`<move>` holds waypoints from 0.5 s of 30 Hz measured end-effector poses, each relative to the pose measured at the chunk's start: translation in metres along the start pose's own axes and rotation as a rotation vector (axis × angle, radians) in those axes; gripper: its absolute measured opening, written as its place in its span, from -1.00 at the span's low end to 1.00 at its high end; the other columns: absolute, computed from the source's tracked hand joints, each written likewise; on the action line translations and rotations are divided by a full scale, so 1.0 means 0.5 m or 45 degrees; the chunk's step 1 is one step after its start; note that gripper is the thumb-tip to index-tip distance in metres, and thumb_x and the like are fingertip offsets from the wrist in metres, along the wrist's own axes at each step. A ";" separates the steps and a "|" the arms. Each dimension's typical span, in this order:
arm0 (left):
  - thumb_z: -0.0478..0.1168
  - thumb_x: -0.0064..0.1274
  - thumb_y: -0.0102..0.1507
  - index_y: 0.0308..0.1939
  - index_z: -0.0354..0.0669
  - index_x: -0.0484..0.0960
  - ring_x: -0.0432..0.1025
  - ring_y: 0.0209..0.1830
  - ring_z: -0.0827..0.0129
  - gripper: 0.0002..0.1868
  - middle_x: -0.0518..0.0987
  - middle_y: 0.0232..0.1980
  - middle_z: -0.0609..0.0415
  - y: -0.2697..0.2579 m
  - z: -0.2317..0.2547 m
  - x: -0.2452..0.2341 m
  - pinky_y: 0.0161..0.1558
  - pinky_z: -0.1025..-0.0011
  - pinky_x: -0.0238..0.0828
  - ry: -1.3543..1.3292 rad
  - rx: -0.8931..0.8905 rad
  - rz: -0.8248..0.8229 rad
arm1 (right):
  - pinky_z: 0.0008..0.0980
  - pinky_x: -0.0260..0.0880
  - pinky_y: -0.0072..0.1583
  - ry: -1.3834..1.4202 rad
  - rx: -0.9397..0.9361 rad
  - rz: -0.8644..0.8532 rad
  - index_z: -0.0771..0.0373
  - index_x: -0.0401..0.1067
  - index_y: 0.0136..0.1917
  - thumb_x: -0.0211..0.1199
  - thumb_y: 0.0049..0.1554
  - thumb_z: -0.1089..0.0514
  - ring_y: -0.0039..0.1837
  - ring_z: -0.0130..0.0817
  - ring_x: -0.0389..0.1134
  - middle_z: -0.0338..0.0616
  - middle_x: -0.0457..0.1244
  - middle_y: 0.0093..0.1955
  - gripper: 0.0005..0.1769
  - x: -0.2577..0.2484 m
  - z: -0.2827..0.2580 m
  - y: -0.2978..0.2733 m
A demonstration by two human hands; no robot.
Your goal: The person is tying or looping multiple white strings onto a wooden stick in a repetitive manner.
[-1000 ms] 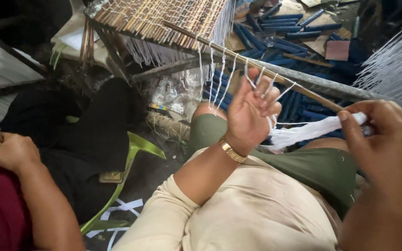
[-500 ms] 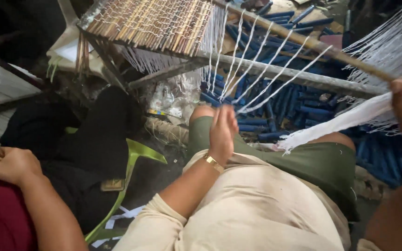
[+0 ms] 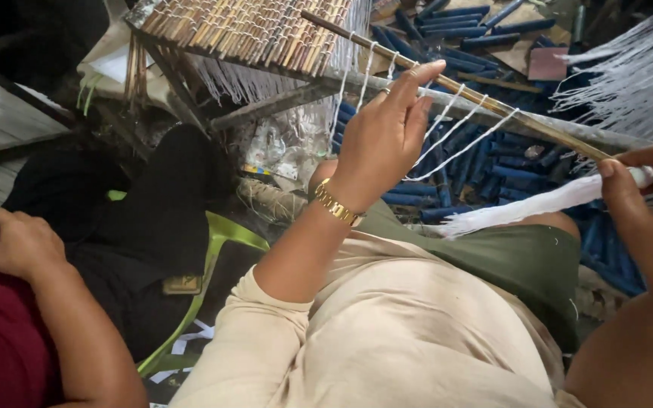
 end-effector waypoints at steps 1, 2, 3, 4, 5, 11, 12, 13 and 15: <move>-0.08 -0.23 0.53 0.47 0.31 0.22 0.49 -0.41 0.24 -0.58 0.63 -0.33 0.18 0.000 0.002 -0.003 -0.49 0.24 0.28 0.005 0.009 0.012 | -0.16 0.28 0.03 -0.024 -0.013 -0.016 0.57 0.45 0.31 0.37 0.63 0.30 -0.01 0.01 0.27 0.26 0.25 0.08 -0.78 0.000 -0.009 0.003; -0.08 -0.23 0.53 0.47 0.31 0.22 0.49 -0.41 0.24 -0.58 0.63 -0.33 0.18 -0.004 0.000 0.003 -0.49 0.24 0.28 0.004 0.011 0.008 | -0.16 0.28 0.03 -0.025 -0.009 -0.014 0.57 0.45 0.31 0.37 0.63 0.30 -0.01 0.01 0.27 0.26 0.25 0.08 -0.78 -0.001 -0.018 0.003; -0.12 -0.21 0.54 0.51 0.32 0.17 0.35 -0.50 0.37 -0.55 0.59 -0.30 0.17 -0.007 0.003 0.006 -0.54 0.36 0.16 0.025 0.068 0.021 | -0.17 0.29 0.01 -0.010 0.028 -0.018 0.56 0.45 0.30 0.39 0.61 0.30 -0.04 -0.01 0.28 0.25 0.25 0.05 -0.78 -0.001 -0.024 0.004; -0.17 -0.20 0.56 0.54 0.33 0.12 0.20 -0.59 0.50 -0.52 0.56 -0.28 0.17 -0.010 0.007 0.010 -0.58 0.48 0.05 0.045 0.126 0.035 | -0.19 0.30 -0.02 0.005 0.065 -0.021 0.55 0.46 0.30 0.41 0.59 0.30 -0.06 -0.02 0.28 0.25 0.26 0.03 -0.77 -0.001 -0.031 0.005; -0.17 -0.20 0.56 0.54 0.33 0.12 0.20 -0.59 0.50 -0.52 0.56 -0.28 0.17 -0.016 0.012 0.013 -0.58 0.48 0.05 0.044 0.126 0.034 | -0.19 0.30 -0.02 0.004 0.067 -0.021 0.55 0.46 0.30 0.41 0.59 0.30 -0.06 -0.02 0.28 0.25 0.26 0.03 -0.77 -0.001 -0.026 0.005; -0.15 -0.11 0.56 0.55 0.31 0.13 0.23 -0.56 0.45 -0.50 0.65 -0.12 0.18 -0.033 0.047 0.037 -0.60 0.41 0.05 0.195 0.264 0.018 | -0.12 0.24 0.02 -0.033 -0.041 0.034 0.55 0.51 0.27 0.42 0.63 0.30 0.01 -0.06 0.21 0.16 0.16 0.03 -0.79 -0.005 -0.036 0.008; -0.15 -0.10 0.56 0.53 0.30 0.15 0.22 -0.55 0.44 -0.52 0.65 -0.10 0.17 -0.033 0.049 0.039 -0.57 0.39 0.06 0.167 0.272 0.020 | -0.13 0.22 0.01 -0.016 -0.034 0.027 0.56 0.50 0.28 0.41 0.62 0.29 0.01 -0.05 0.21 0.16 0.16 0.03 -0.79 -0.004 -0.035 0.008; -0.16 -0.10 0.55 0.52 0.28 0.18 0.21 -0.55 0.43 -0.53 0.65 -0.07 0.17 -0.033 0.052 0.041 -0.55 0.38 0.06 0.138 0.281 0.022 | -0.13 0.21 0.00 0.002 -0.026 0.021 0.57 0.50 0.28 0.39 0.62 0.28 0.01 -0.05 0.20 0.17 0.15 0.03 -0.78 -0.002 -0.034 0.008; -0.17 -0.09 0.55 0.52 0.28 0.16 0.23 -0.53 0.43 -0.51 0.65 -0.06 0.18 -0.035 0.052 0.042 -0.55 0.38 0.10 0.169 0.286 0.032 | -0.14 0.19 0.01 -0.008 -0.030 0.032 0.56 0.52 0.27 0.41 0.62 0.29 -0.01 -0.08 0.18 0.14 0.15 0.00 -0.79 -0.006 -0.046 0.010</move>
Point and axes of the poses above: each hand's wrist, its own y-axis towards the middle knuckle, its own x-axis out of the palm, z = x × y, the point moved 7 cm from there along y, towards the middle knuckle
